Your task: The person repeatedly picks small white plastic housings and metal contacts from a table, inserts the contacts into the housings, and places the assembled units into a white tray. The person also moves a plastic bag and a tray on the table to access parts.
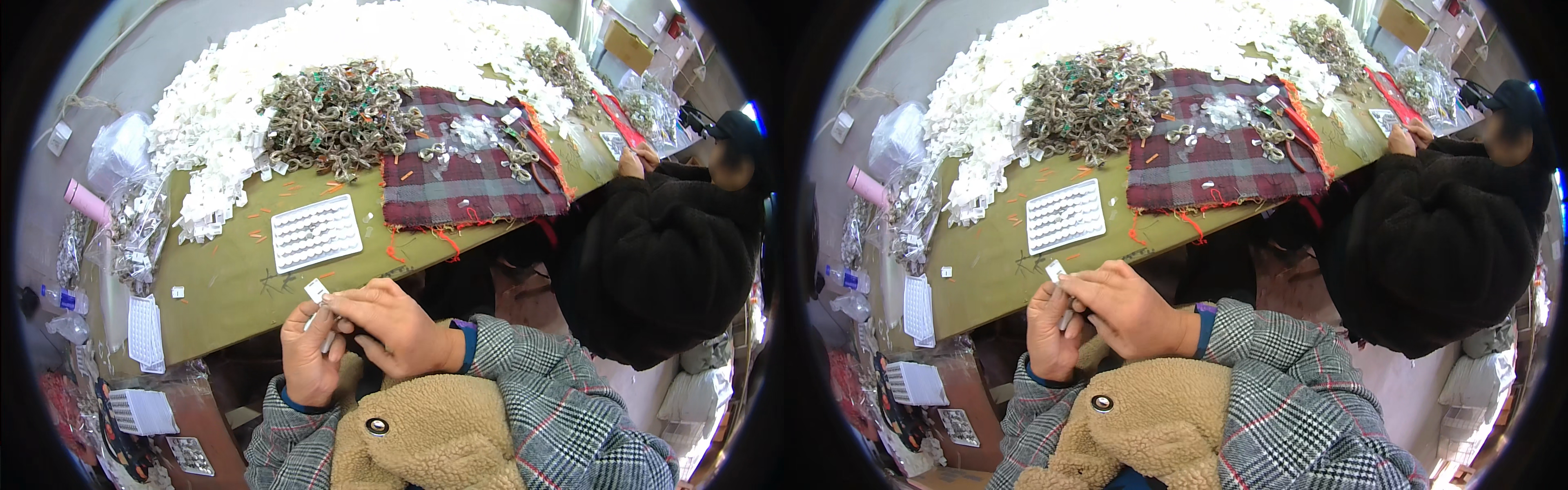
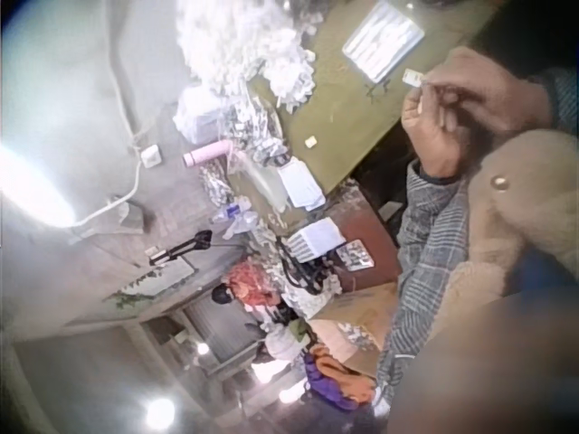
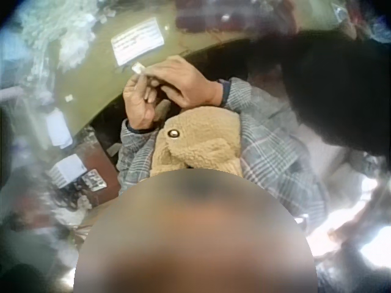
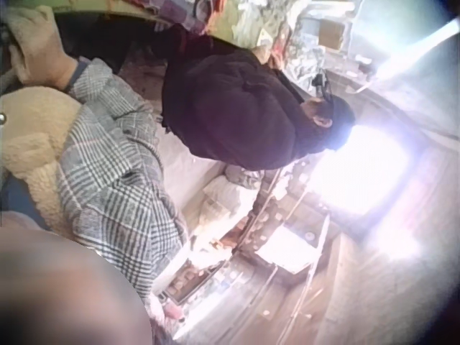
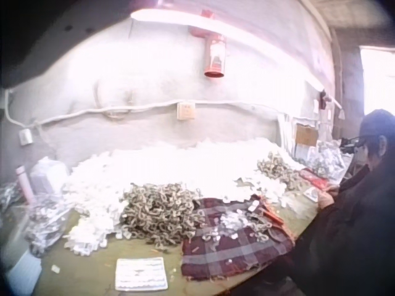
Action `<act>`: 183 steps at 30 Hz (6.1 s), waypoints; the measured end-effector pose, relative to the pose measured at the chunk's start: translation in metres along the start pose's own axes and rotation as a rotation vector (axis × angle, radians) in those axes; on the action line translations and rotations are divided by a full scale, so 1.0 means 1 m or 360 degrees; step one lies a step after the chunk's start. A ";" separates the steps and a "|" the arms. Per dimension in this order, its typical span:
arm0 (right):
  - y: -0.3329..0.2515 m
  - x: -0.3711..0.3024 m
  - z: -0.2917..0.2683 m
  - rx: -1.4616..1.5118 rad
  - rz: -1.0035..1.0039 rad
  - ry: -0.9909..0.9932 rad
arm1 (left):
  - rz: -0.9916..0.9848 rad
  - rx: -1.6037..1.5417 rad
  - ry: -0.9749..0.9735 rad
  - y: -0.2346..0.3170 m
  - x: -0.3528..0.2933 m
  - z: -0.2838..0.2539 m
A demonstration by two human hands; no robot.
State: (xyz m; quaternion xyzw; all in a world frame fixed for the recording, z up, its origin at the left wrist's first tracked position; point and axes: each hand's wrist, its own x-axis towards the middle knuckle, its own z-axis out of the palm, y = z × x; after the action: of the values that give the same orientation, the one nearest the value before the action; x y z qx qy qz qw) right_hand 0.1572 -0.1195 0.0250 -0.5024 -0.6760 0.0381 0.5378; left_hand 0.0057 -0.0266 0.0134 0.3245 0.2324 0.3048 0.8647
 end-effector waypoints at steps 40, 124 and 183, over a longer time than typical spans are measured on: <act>0.021 0.001 -0.006 -0.0231 -0.0511 -0.0040 | -0.0542 -0.0562 -0.0478 -0.024 0.002 -0.016; 0.003 -0.004 -0.011 0.0102 0.0633 -0.0152 | -0.0269 0.0286 0.0047 -0.003 -0.008 0.008; 0.070 0.005 -0.021 0.0102 0.0726 0.0285 | -0.0203 0.3790 0.0499 0.363 0.154 -0.185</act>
State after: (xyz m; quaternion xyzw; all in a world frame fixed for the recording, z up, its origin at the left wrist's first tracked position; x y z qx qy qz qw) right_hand 0.2185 -0.0919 -0.0045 -0.6262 -0.4930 0.1352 0.5887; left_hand -0.1331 0.3746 0.1104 0.8670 0.4863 -0.1083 -0.0018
